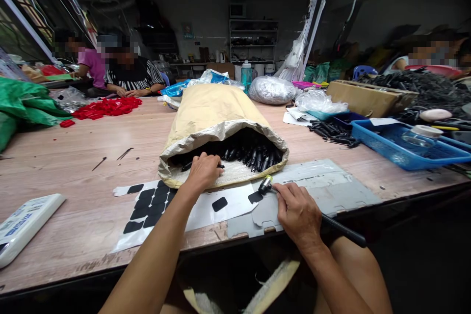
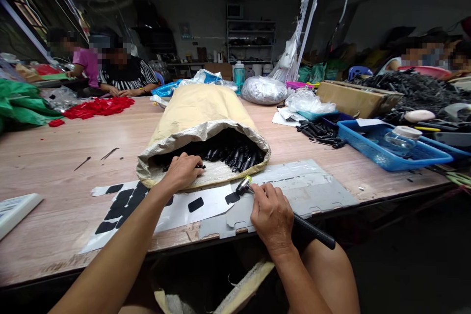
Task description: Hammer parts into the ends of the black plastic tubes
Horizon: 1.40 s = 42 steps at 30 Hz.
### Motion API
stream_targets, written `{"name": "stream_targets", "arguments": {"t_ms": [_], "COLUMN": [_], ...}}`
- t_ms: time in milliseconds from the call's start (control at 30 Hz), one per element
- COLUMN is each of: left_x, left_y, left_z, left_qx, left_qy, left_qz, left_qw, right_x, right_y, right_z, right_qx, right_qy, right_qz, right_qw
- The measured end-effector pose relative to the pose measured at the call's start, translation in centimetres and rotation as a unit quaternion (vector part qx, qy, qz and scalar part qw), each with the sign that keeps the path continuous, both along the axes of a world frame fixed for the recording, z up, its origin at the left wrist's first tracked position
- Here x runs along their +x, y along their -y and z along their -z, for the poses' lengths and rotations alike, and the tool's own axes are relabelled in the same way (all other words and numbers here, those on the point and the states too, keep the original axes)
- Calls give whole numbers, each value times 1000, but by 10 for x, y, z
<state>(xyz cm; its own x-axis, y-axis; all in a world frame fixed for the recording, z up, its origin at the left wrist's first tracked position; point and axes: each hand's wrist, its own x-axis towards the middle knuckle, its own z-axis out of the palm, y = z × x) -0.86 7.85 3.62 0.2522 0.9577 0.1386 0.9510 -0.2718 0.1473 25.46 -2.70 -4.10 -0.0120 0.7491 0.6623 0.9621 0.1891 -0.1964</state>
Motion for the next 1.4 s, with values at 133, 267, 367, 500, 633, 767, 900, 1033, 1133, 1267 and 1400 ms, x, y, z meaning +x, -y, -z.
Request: {"name": "stream_targets", "arguments": {"t_ms": [133, 267, 367, 500, 633, 767, 900, 1033, 1133, 1267, 1400], "left_x": [7, 14, 10, -2, -5, -4, -5, -6, -6, -6, -5], "left_y": [48, 81, 87, 87, 87, 87, 85, 83, 82, 80, 79], "left_z": [-4, 13, 31, 42, 42, 40, 43, 48, 51, 52, 51], "left_qx": [-40, -44, -28, -18, -44, -50, -49, -48, -45, -41, -39], "left_qy": [145, 191, 219, 288, 323, 332, 330, 329, 334, 323, 320], "left_qz": [75, 109, 94, 92, 89, 83, 88, 85, 86, 92, 90], "left_qw": [986, 975, 971, 953, 941, 938, 939, 939, 938, 941, 942], "right_x": [0, 0, 0, 1, 5, 5, -15, -44, -62, -73, -74], "right_y": [0, 1, 1, 1, -1, 0, 12, 23, 27, 27, 27], "right_z": [-1, -2, -2, -1, -1, -11, -30, -43, -40, -27, -24], "right_qx": [2, 3, 2, -2, -13, -34, -28, -53, -71, -71, -74], "right_qy": [-3, -3, -1, -1, -7, -66, -193, -243, -216, -156, -131], "right_qz": [-5, -2, -5, -6, -16, -38, -114, -203, -229, -219, -211], "right_qw": [1000, 1000, 1000, 1000, 1000, 996, 974, 947, 946, 960, 966]}}
